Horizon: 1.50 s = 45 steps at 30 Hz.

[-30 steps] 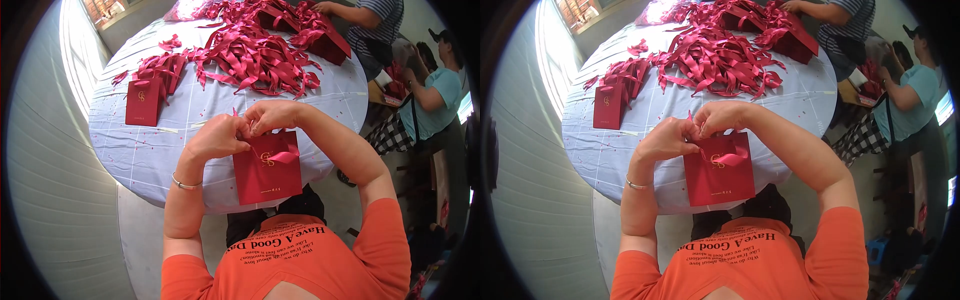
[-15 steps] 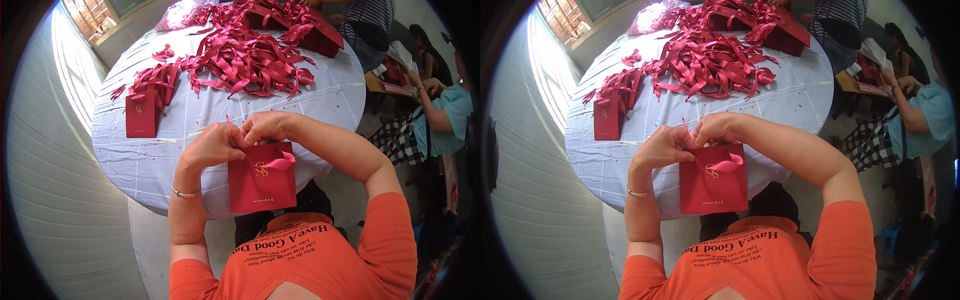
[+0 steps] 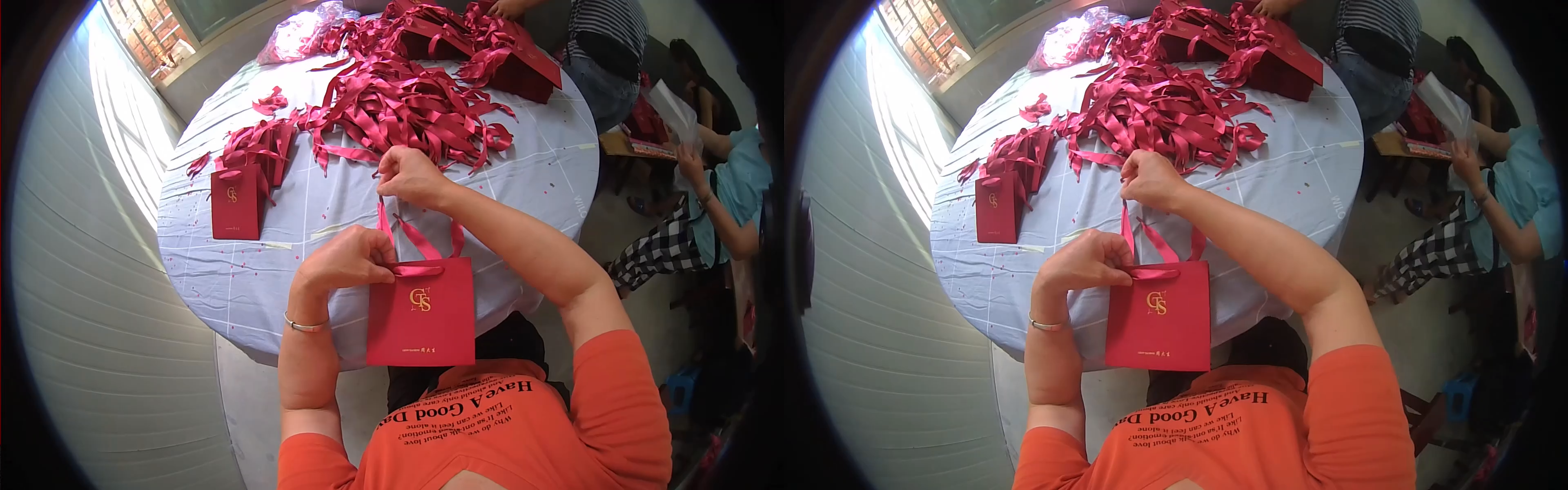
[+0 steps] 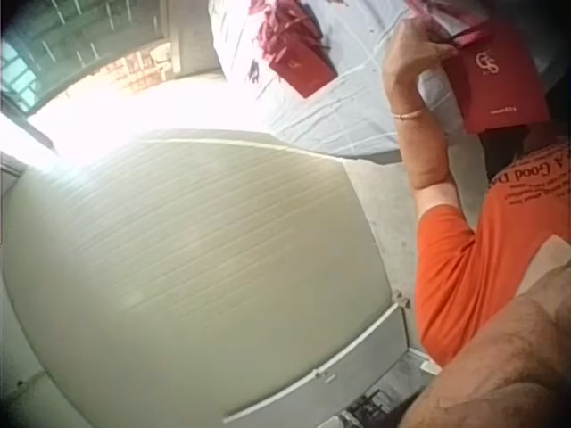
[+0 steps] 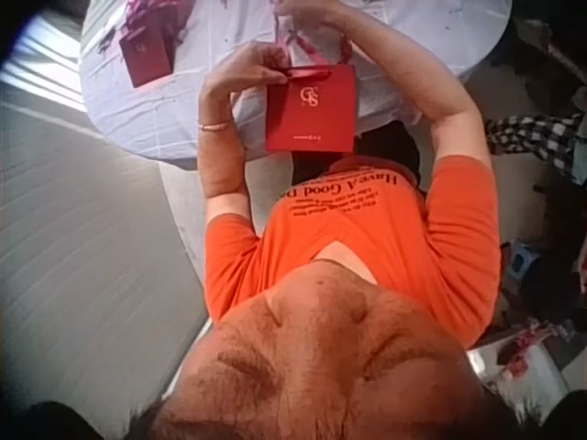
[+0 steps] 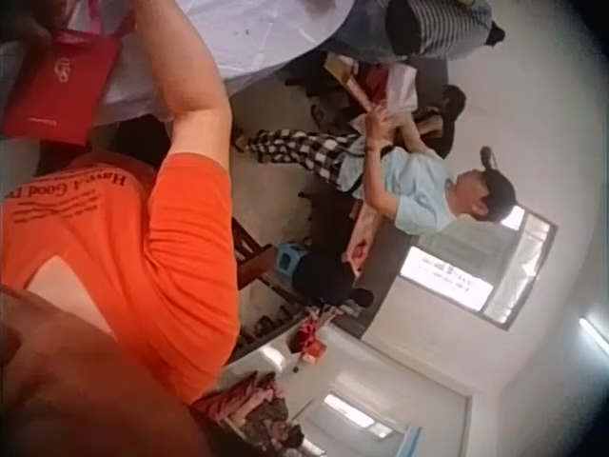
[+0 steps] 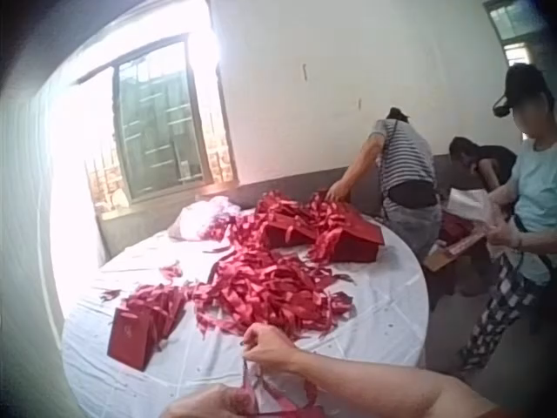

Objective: The person ties decorative ribbons onto small red gift bags by hand.

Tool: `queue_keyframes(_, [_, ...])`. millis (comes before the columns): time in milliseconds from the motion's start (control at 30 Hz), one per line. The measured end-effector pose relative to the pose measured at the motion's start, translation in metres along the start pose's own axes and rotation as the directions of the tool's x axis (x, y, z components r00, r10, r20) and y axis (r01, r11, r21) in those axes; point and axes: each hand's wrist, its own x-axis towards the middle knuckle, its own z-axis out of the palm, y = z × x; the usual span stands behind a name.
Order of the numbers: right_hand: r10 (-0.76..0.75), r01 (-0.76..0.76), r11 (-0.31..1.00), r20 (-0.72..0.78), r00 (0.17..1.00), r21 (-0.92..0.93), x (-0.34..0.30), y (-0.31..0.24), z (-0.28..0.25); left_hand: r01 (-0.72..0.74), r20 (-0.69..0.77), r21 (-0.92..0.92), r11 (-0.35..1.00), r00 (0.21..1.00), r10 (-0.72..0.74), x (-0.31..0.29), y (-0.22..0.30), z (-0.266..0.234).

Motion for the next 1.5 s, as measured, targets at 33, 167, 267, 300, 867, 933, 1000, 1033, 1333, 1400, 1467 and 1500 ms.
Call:
queue_keyframes(33, [0.007, -0.007, 0.999, 0.005, 1.0, -0.037, 0.003, 0.005, 0.001, 0.012, -0.009, 0.013, 1.0, 1.0, -0.012, 0.001, 0.0, -0.001])
queue_keyframes(167, [0.0, 0.0, 1.0, 0.019, 1.0, 0.013, -0.001, 0.009, 0.0, 0.035, -0.026, 0.025, 0.999, 0.999, -0.035, 0.002, 0.001, 0.0])
queue_keyframes(267, [-0.125, 0.124, 0.992, -0.054, 0.991, -0.026, -0.012, 0.0, -0.013, -0.015, -0.052, 0.045, 0.999, 0.999, 0.018, 0.001, -0.008, 0.001])
queue_keyframes(300, [-0.124, 0.116, 0.987, -0.064, 0.99, -0.115, -0.022, -0.012, -0.022, -0.011, -0.051, 0.033, 0.999, 0.999, 0.013, 0.0, -0.01, 0.002])
queue_keyframes(867, [0.371, -0.336, 0.898, 0.078, 0.925, -0.285, -0.148, -0.061, -0.074, 0.285, -0.233, 0.038, 0.958, 0.934, -0.269, -0.001, 0.001, -0.016])
queue_keyframes(933, [0.275, -0.196, 0.901, 0.16, 0.948, -0.388, -0.147, -0.067, -0.067, 0.265, -0.231, -0.001, 0.964, 0.938, -0.258, -0.003, -0.006, -0.012])
queue_keyframes(1000, [0.259, -0.2, 0.919, 0.138, 0.956, -0.341, -0.148, -0.063, -0.059, 0.247, -0.215, -0.018, 0.969, 0.946, -0.245, -0.008, -0.006, -0.011])
queue_keyframes(1033, [0.248, -0.208, 0.933, 0.107, 0.963, -0.294, -0.146, -0.058, -0.059, 0.246, -0.247, -0.023, 0.969, 0.938, -0.244, -0.008, -0.005, -0.011])
queue_keyframes(1333, [0.162, -0.181, 0.971, 0.124, 0.979, 0.154, -0.051, -0.127, -0.067, 0.074, -0.592, -0.295, 0.953, 0.768, -0.243, -0.003, -0.062, -0.026])
queue_keyframes(1400, [0.032, -0.028, 0.985, -0.02, 0.999, 0.173, -0.011, -0.152, -0.051, 0.132, -0.681, -0.21, 0.969, 0.691, -0.242, 0.001, -0.055, -0.029])
queue_keyframes(1467, [-0.093, 0.102, 0.987, -0.073, 0.993, 0.128, 0.035, -0.154, -0.023, 0.229, -0.708, -0.121, 0.966, 0.662, -0.246, 0.007, -0.051, -0.03])
queue_keyframes(1500, [-0.14, 0.145, 0.985, -0.062, 0.988, 0.093, 0.056, -0.152, -0.007, 0.328, -0.729, -0.035, 0.944, 0.638, -0.248, 0.011, -0.052, -0.031])
